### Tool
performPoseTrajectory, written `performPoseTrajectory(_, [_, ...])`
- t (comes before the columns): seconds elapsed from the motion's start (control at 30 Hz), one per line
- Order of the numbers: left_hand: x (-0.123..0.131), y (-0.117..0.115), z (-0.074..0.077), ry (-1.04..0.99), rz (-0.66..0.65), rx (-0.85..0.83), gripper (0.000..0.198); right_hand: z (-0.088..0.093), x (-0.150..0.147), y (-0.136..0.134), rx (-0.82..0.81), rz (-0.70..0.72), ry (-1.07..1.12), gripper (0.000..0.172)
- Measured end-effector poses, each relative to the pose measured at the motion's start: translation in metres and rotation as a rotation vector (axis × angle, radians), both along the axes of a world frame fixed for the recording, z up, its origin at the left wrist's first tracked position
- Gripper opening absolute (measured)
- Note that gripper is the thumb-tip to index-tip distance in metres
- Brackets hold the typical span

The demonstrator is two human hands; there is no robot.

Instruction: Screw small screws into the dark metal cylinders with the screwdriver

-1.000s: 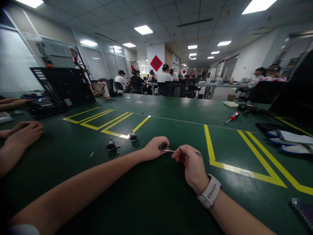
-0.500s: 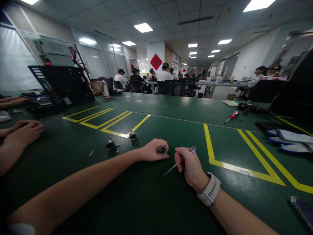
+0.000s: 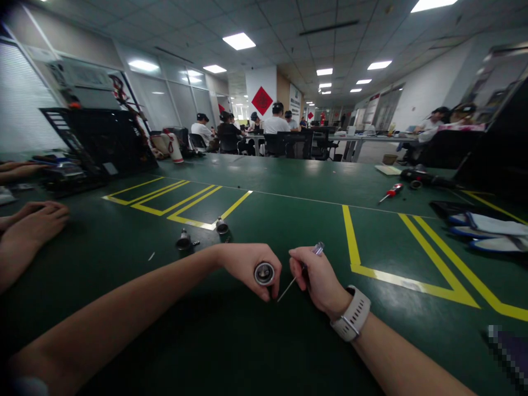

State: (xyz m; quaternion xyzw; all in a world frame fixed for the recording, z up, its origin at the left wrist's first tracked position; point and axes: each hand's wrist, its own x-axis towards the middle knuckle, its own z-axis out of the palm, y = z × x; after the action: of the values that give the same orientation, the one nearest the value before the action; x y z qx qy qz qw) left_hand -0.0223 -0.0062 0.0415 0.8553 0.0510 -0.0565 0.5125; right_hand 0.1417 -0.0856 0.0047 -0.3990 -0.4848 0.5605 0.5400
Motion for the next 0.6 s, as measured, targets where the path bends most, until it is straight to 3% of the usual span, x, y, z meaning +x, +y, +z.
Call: performPoseTrajectory(0.6, [0.005, -0.012, 0.002, 0.028, 0.079, -0.042, 0.021, 0.006, -0.003, -0.003, -0.023, 0.021, -0.031, 0.043])
